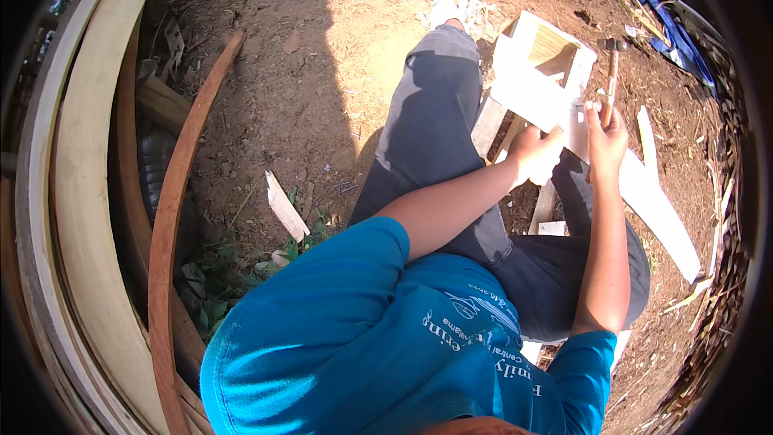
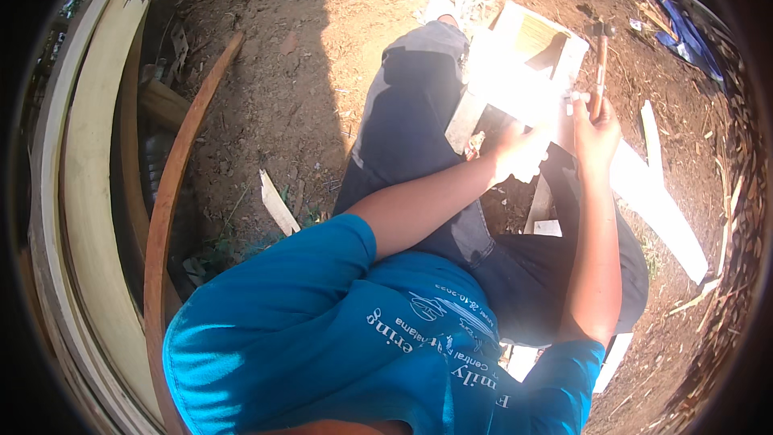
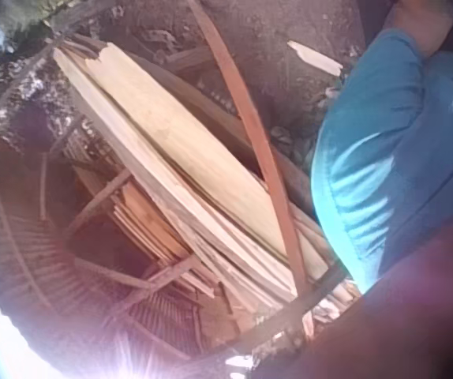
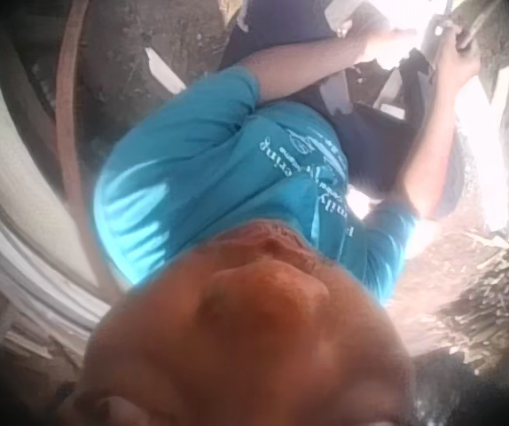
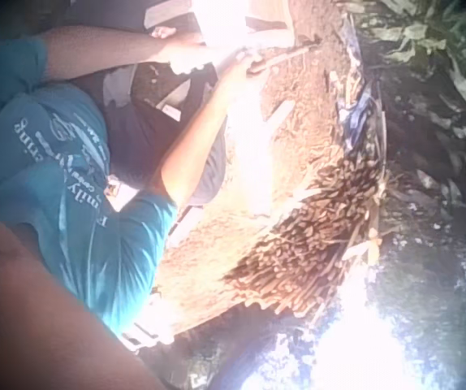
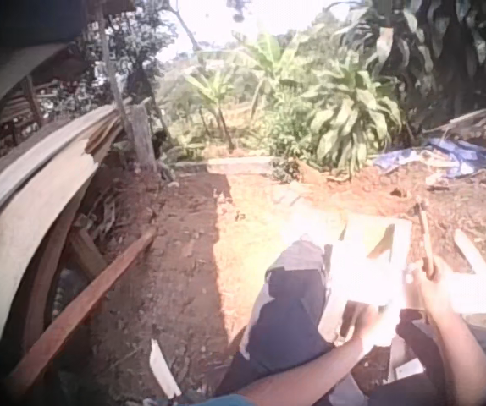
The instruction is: The person constructs a wooden structure by hammering nails into boards on a small frame while sitting outdoors.
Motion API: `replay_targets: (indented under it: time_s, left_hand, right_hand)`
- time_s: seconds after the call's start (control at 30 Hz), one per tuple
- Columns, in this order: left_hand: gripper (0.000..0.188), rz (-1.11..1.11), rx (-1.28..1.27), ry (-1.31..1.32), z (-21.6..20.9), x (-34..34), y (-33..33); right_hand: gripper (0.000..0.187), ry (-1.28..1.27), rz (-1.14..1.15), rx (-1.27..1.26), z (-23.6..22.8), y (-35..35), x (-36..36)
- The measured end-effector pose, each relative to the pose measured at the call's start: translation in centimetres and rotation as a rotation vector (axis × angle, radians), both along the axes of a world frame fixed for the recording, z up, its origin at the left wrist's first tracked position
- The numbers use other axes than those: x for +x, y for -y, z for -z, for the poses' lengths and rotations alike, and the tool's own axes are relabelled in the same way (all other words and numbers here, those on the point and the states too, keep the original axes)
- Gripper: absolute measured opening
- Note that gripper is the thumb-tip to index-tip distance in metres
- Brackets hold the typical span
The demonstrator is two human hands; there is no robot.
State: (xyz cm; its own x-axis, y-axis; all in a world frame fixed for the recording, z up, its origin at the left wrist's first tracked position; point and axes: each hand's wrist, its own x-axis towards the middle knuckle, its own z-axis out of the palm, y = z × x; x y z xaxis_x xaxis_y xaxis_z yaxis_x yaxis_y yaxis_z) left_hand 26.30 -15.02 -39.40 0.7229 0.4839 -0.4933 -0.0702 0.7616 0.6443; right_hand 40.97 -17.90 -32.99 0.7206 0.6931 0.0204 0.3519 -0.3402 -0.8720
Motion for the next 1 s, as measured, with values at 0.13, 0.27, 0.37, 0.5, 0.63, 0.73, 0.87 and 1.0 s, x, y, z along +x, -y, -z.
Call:
replay_targets:
  time_s: [0.13, 0.27, 0.37, 0.5, 0.63, 0.73, 0.87, 1.0]
  left_hand:
    - [0.047, -0.002, -0.047, -0.048, 0.1, -0.2, -0.1]
    - [0.046, -0.024, 0.026, -0.109, 0.5, -0.4, -0.4]
    - [0.048, -0.043, 0.020, -0.147, 0.7, 0.0, 0.0]
    - [0.056, 0.074, 0.028, -0.167, 0.6, 0.2, 0.1]
    - [0.033, 0.031, 0.026, -0.117, 0.9, 0.5, 0.7]
    - [0.034, -0.033, 0.069, -0.086, 1.4, -0.4, -0.1]
    - [0.035, -0.056, 0.111, -0.051, -0.6, -0.3, 0.8]
    - [0.034, -0.030, 0.116, -0.111, -1.0, -0.2, 1.1]
  right_hand:
    - [0.013, 0.021, -0.066, 0.042, 0.0, -0.3, -0.7]
    - [0.016, 0.047, -0.077, 0.029, 0.2, -0.7, -0.7]
    - [0.017, 0.043, -0.068, 0.042, 0.3, -1.0, -0.3]
    - [0.019, 0.076, -0.005, 0.018, 0.8, -0.3, 1.1]
    - [0.029, 0.138, 0.033, -0.117, -2.1, 1.0, -0.2]
    - [0.027, -0.030, -0.049, 0.135, -6.9, 3.5, -3.1]
    - [0.030, 0.270, -0.134, 0.066, -5.6, 8.3, -4.0]
    - [0.030, 0.184, -0.081, -0.034, -4.8, 9.9, -4.0]
